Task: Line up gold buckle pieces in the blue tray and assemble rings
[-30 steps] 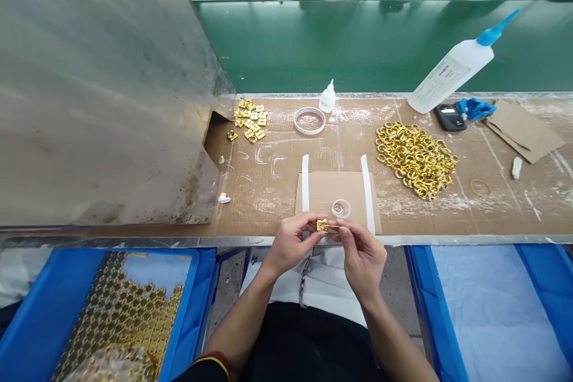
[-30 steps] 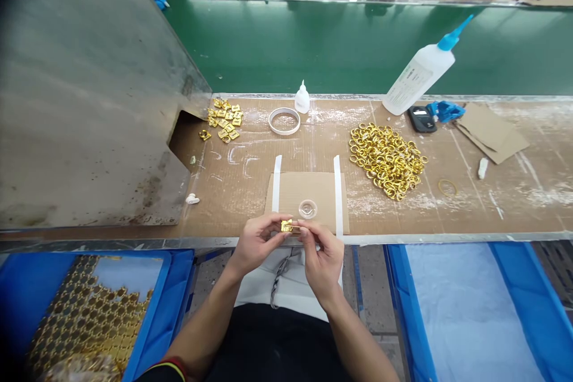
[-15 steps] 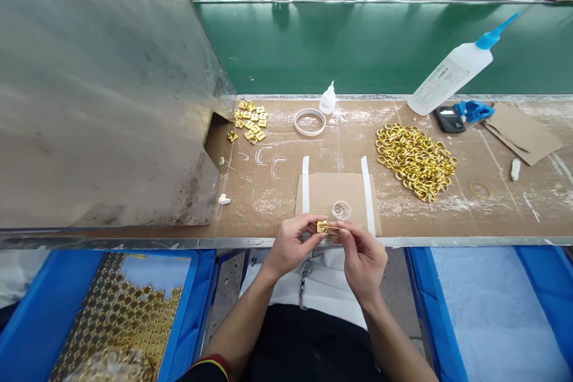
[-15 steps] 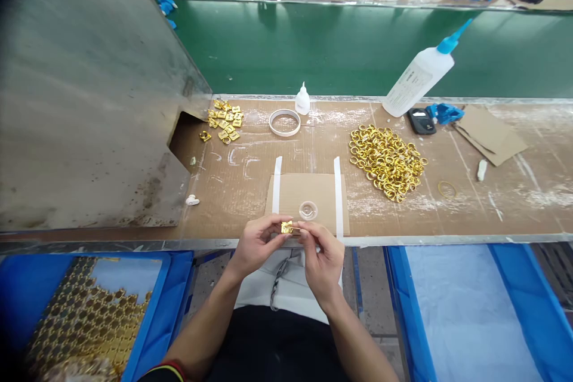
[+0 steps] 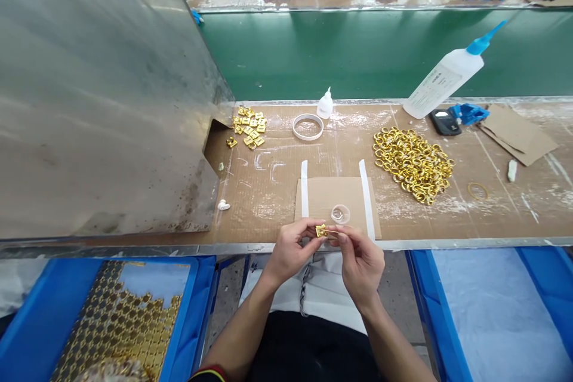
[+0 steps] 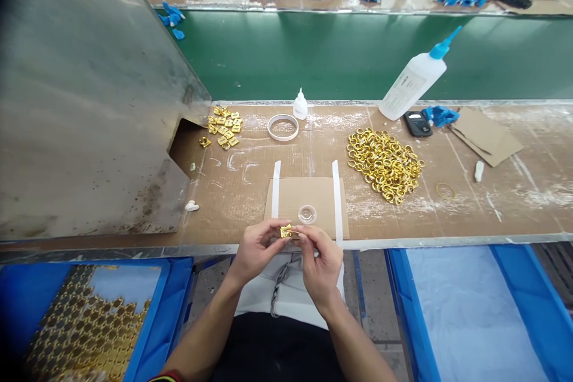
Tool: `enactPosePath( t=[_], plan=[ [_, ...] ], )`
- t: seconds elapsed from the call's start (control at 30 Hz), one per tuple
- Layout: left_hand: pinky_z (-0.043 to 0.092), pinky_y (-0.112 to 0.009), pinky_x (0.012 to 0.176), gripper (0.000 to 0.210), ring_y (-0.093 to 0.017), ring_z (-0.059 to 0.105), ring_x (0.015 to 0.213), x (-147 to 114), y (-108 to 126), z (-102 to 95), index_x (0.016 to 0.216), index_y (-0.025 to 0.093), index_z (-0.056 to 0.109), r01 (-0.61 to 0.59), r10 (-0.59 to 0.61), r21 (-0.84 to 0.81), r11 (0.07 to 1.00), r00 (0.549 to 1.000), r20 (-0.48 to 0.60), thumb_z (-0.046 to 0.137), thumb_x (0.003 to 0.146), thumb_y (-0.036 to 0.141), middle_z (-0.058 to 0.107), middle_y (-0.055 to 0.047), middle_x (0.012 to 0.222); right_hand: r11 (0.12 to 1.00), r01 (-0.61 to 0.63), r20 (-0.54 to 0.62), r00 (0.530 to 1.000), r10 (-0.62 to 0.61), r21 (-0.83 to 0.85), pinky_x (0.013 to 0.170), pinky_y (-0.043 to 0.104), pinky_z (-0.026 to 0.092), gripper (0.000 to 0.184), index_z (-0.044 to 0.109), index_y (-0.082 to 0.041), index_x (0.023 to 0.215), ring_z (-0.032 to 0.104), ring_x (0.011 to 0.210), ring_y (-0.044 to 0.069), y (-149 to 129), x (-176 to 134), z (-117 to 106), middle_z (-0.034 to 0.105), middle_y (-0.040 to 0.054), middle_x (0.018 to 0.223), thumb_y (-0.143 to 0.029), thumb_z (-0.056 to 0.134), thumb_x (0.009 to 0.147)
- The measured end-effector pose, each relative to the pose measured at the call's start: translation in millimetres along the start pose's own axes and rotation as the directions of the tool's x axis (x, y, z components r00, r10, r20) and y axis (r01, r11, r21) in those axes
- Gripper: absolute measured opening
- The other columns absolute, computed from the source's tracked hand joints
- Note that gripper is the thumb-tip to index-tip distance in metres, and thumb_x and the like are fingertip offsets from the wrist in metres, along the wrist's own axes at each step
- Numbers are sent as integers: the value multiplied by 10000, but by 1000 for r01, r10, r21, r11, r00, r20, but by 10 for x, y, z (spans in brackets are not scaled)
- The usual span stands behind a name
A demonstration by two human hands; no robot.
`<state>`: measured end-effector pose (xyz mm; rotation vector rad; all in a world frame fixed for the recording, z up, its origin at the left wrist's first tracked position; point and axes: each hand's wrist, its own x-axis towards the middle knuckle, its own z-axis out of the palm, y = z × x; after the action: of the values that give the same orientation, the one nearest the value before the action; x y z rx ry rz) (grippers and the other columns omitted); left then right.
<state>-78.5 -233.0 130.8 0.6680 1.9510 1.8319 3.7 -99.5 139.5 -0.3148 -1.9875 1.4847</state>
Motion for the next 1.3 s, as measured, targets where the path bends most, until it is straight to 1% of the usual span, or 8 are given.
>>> enactPosePath(
  t=[0.27,0.47,0.63,0.77,0.87,0.97,1.03,1.3],
  plan=[
    [631,-248,725,247,-186,775,818,-4,-5,13,1105,138,738,16,-16,10,1000,1000,-13,715,909,286,799,-106,998,999,-40,-17,999,40,12,589,277,658,161,766,-232,982,751,656,180,-21,26,16,801,53,899,-256,610,1017],
    [630,-247,718,231,-182,773,812,5,5,17,1106,141,734,5,-5,15,1000,1000,-16,706,908,257,798,-102,992,998,-35,7,999,35,53,637,271,669,171,761,-250,1031,774,736,182,8,17,13,797,41,954,-192,601,1017],
    [627,-243,726,219,-176,769,804,7,15,15,1094,137,733,-14,15,6,1000,1000,-12,700,895,222,797,-94,971,998,-31,9,999,30,59,626,265,658,171,763,-260,1029,758,694,166,-4,1,9,797,28,944,-203,602,1020],
    [623,-242,701,238,-183,764,785,-2,12,9,1096,129,735,20,-20,4,1000,1000,-22,706,898,258,788,-99,933,999,-4,-38,999,2,-54,696,326,658,155,771,-257,1045,775,857,221,25,59,-124,804,51,991,-237,621,1015],
    [619,-239,691,250,-183,762,767,-8,8,3,1091,129,738,37,-37,6,999,999,-24,708,899,286,779,-89,883,984,69,-97,992,-85,-162,787,381,650,150,770,-257,1034,759,971,243,83,223,-243,796,60,1027,-231,624,1008],
    [618,-238,689,246,-183,763,775,-8,11,-1,1086,140,744,39,-39,10,999,999,-20,709,897,294,784,-88,900,943,165,-9,984,-175,-288,848,413,639,166,779,-267,960,750,970,242,152,412,-286,785,58,1022,-237,621,1000],
    [616,-235,683,236,-181,760,772,-5,16,-1,1078,144,748,33,-32,12,999,999,-24,712,890,282,788,-87,909,921,202,59,979,-193,-333,817,401,644,186,786,-272,943,747,952,239,193,488,-274,773,65,1027,-241,612,999],
    [604,-229,676,213,-164,738,750,13,46,-12,1061,144,749,19,-19,17,1000,1000,-5,696,874,230,782,-74,901,928,208,121,976,-179,-308,819,364,630,191,782,-265,954,734,962,225,196,502,-249,753,64,1025,-205,606,994]
  ],
)
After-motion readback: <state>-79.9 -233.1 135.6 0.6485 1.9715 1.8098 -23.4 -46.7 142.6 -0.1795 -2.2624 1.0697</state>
